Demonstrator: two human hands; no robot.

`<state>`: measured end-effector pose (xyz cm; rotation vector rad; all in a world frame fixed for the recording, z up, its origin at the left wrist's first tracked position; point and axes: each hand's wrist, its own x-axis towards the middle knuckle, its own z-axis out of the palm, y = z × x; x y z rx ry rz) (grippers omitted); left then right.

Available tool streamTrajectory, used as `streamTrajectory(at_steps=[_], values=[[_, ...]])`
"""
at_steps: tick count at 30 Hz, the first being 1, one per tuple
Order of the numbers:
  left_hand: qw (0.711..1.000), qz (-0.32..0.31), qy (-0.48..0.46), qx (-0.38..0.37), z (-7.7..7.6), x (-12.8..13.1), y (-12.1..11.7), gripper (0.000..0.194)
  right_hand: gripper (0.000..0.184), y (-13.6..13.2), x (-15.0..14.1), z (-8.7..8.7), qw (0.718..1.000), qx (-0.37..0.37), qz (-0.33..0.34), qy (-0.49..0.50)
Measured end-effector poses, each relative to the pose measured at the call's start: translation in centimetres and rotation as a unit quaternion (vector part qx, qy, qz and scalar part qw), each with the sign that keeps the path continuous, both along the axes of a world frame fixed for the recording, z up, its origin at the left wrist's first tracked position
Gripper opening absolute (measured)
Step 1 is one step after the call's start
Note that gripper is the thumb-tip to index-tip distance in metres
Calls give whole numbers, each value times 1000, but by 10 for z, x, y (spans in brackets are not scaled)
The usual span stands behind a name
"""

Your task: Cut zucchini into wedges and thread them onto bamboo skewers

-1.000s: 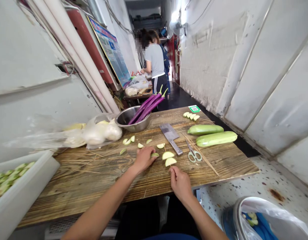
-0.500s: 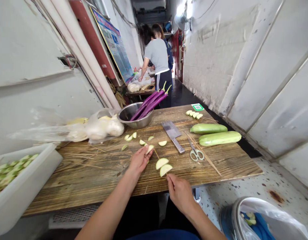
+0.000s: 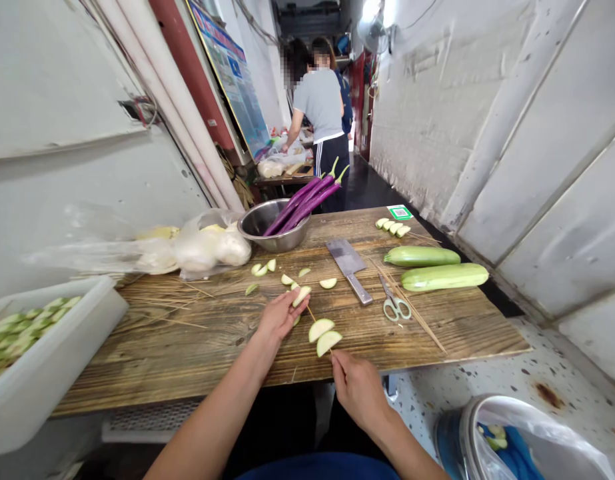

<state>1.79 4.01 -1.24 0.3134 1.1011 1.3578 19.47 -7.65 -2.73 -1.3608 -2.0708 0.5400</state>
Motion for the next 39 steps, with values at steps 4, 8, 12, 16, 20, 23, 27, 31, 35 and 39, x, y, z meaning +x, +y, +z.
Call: streamTrajectory(at_steps=[4,8,12,16,20,23,27,31,35,39], values=[[1000,1,11,0,-1,1,0,2,34,0,0,0,1000,-1,2,4],[1000,3,25,2,-1,0,0,4,32,-1,0,1,1000,-2,5,8],[999,-1,41,7,0,0,0,5,31,-1,0,1,1000,-4,5,6],[998,-9,57,2,2,-1,-1,8,32,-1,0,1,1000,-6,9,7],[997,-25,79,5,2,-3,-1,7,34,-1,0,1,1000,-11,7,-6],[996,-42,80,9,2,-4,0,6,34,-2,-1,3,1000,-14,3,-14],[996,-62,66,3,2,-3,0,10,32,-4,-4,3,1000,-15,-3,-9],[998,-40,46,3,-1,0,0,8,32,-6,-9,-2,1000,-14,-22,1],[998,-42,51,1,1,1,1,4,32,-8,-13,-5,999,-10,-32,18],[997,-46,61,1,7,1,2,3,30,-10,-14,-5,999,-2,-26,17]])
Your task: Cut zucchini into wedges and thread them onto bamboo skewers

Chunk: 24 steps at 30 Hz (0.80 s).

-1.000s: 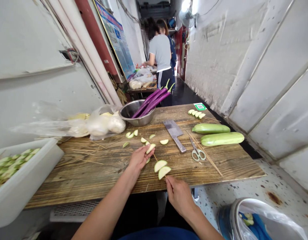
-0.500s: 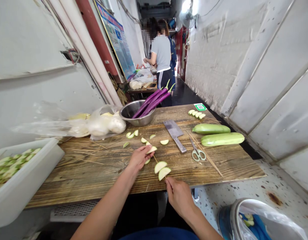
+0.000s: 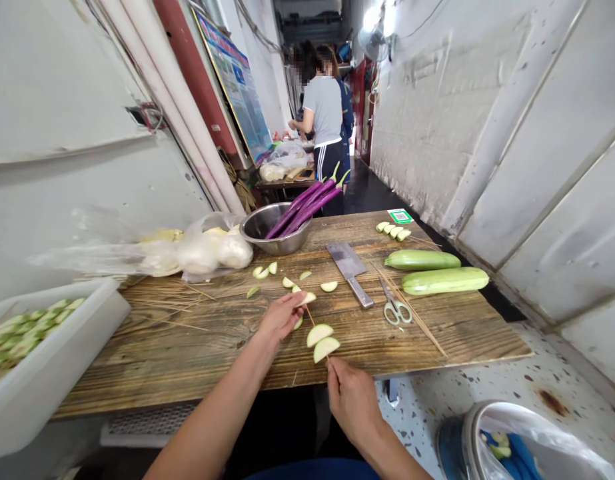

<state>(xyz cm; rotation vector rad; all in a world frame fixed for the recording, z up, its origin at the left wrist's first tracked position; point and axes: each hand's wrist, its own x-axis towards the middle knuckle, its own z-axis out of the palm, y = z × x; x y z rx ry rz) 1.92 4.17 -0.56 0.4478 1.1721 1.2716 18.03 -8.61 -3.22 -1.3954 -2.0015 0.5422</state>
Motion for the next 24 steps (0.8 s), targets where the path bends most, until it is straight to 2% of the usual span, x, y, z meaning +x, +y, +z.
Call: streamTrajectory(at_steps=[17,24], values=[[998,-18,-55,-11,10,2,-3,3,33,1,-8,3,1000,28,-15,-1],[998,-18,-59,-26,7,2,-5,4,31,1,-9,-3,1000,25,-13,5]])
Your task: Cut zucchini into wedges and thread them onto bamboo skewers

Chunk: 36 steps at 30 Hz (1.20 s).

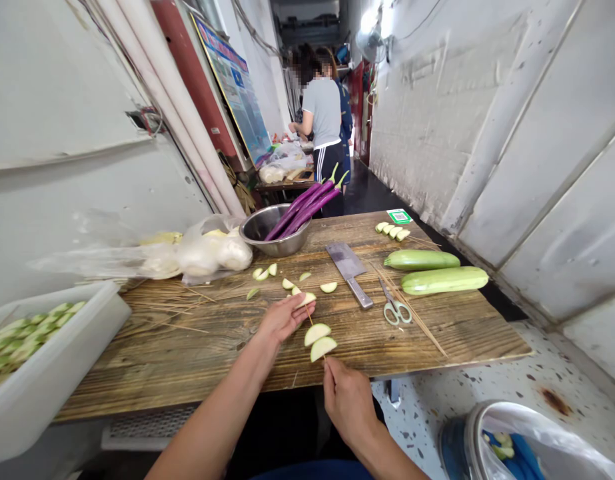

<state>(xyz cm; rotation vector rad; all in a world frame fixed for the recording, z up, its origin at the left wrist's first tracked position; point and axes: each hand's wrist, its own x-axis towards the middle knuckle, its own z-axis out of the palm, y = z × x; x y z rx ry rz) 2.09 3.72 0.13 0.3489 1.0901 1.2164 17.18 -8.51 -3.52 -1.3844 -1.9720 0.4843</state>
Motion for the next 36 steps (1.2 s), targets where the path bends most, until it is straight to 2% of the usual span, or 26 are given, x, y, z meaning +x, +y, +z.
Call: streamTrajectory(at_steps=[12,18,36], values=[[1000,11,-20,-14,1,0,0,3,28,2,-1,-17,998,60,-7,11],[1000,-2,-20,-10,2,0,-2,3,27,2,-1,-16,996,90,-2,19],[999,-26,-12,15,4,2,-10,6,26,2,-1,-15,993,116,-9,25]])
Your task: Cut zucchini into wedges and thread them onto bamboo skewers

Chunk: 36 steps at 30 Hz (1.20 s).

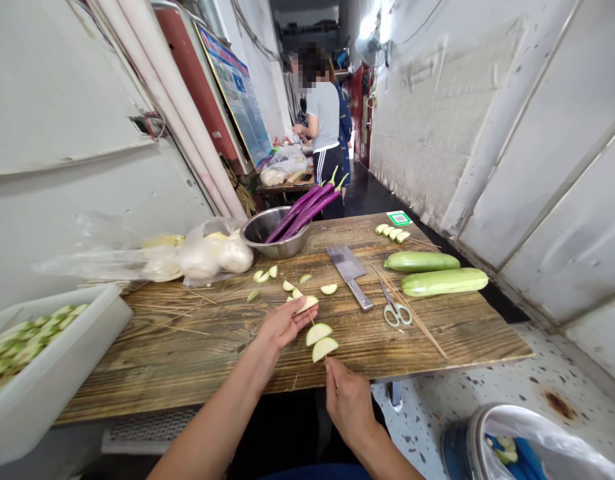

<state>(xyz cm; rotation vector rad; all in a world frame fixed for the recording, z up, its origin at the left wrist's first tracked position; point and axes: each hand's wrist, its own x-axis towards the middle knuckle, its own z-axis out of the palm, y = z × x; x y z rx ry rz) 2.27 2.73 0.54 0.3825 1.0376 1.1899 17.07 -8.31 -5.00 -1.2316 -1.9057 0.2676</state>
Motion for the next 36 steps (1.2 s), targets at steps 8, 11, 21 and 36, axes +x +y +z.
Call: streamTrajectory(at_steps=[8,11,21,36], values=[[1000,-6,-4,7,1,2,-3,7,29,0,-1,0,1000,-18,-2,-2],[1000,-8,-2,6,3,3,-4,6,29,0,-1,0,1000,-17,-1,1],[1000,-12,-8,1,5,9,-11,6,27,1,0,-3,1000,-12,-3,-5],[1000,-6,16,4,-11,26,-22,11,33,9,-2,2,999,-42,-30,-19]])
